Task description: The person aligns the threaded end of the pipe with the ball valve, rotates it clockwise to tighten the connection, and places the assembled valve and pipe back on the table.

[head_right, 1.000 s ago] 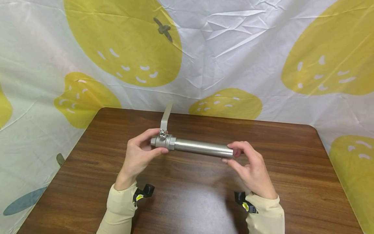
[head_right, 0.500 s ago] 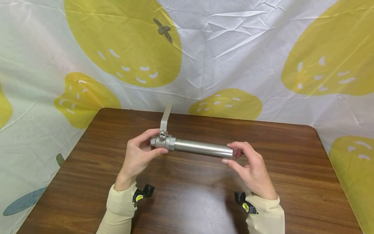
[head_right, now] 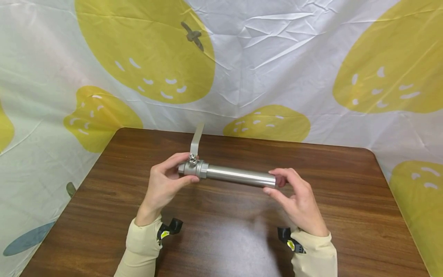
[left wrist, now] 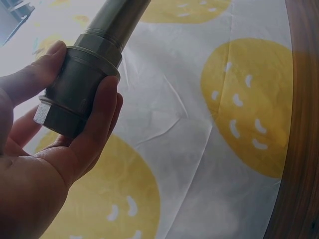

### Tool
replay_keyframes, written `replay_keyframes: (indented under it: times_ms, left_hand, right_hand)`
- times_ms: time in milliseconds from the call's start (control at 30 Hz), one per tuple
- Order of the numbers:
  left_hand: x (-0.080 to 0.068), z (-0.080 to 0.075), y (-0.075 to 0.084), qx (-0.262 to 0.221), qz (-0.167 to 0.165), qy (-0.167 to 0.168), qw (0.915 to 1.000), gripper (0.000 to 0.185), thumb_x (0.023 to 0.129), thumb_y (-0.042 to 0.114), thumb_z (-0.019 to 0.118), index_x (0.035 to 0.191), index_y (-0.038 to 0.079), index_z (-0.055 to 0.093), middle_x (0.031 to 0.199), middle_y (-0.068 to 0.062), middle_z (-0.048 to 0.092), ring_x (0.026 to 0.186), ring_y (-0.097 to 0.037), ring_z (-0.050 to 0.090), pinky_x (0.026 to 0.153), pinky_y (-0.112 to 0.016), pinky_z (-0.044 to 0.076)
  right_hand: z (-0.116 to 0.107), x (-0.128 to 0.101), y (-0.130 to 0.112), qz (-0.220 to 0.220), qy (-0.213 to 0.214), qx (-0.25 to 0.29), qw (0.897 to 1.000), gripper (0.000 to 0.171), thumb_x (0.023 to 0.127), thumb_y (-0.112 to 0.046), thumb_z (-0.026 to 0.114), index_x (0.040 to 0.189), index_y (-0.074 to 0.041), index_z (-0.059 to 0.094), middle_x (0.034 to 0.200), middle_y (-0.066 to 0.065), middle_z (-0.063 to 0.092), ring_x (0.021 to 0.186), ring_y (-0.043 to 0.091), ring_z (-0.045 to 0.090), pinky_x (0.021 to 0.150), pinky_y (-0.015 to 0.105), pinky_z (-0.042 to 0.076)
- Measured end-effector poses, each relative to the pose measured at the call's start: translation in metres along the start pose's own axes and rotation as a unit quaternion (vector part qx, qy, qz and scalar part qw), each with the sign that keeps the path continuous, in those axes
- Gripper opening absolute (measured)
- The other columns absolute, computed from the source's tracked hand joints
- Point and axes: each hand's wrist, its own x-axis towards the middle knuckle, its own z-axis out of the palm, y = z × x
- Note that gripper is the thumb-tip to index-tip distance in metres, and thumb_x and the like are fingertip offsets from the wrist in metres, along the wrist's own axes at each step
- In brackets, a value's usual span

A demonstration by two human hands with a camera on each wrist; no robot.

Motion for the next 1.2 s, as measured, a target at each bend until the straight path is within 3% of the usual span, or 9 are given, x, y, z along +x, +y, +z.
replay_keyframes:
  times_ms: [533,667,933,1200]
  left_hand:
    - [-0.0008,-0.0003,0.0001,0.0,0.004,-0.009,1.0,0.059,0.063,-0.021,0.077,0.119,-0.017,0.057,0.119,-0.031,0.058,0.102,-0.012,0.06,0.084,-0.02,0.055]
    - [-0.0009,-0.0001,-0.0003,0.001,0.005,-0.009,0.9999,0.06,0.063,-0.021,0.077,0.119,-0.018,0.057,0.119,-0.031,0.058,0.101,-0.012,0.06,0.084,-0.02,0.055]
    - [-0.0008,0.0003,-0.0003,0.003,0.0,-0.003,1.0,0.058,0.064,-0.023,0.075,0.119,-0.018,0.057,0.118,-0.031,0.058,0.1,-0.011,0.061,0.083,-0.02,0.055]
    - [-0.0008,-0.0001,0.0002,0.004,0.007,-0.002,1.0,0.059,0.063,-0.023,0.076,0.118,-0.018,0.058,0.118,-0.03,0.058,0.101,-0.011,0.061,0.083,-0.02,0.055]
  right_hand:
    - [-0.0002,0.0003,0.0013,-0.028,0.008,0.01,1.0,0.034,0.072,0.014,0.075,0.101,-0.001,0.067,0.083,-0.009,0.058,0.079,0.003,0.051,0.072,0.013,0.04]
    - [-0.0003,0.0,0.0013,-0.011,0.005,0.0,1.0,0.034,0.073,0.014,0.074,0.103,-0.001,0.068,0.081,-0.009,0.056,0.078,-0.001,0.051,0.072,0.012,0.04]
    - [0.0019,0.0,0.0022,-0.031,0.009,0.024,0.999,0.039,0.073,0.016,0.073,0.109,0.004,0.064,0.082,-0.007,0.055,0.079,0.0,0.053,0.076,0.012,0.043]
    - [0.0017,0.0008,-0.001,-0.02,-0.005,0.041,0.999,0.064,0.054,0.021,0.082,0.112,0.005,0.061,0.086,-0.008,0.057,0.08,0.002,0.054,0.078,0.013,0.046]
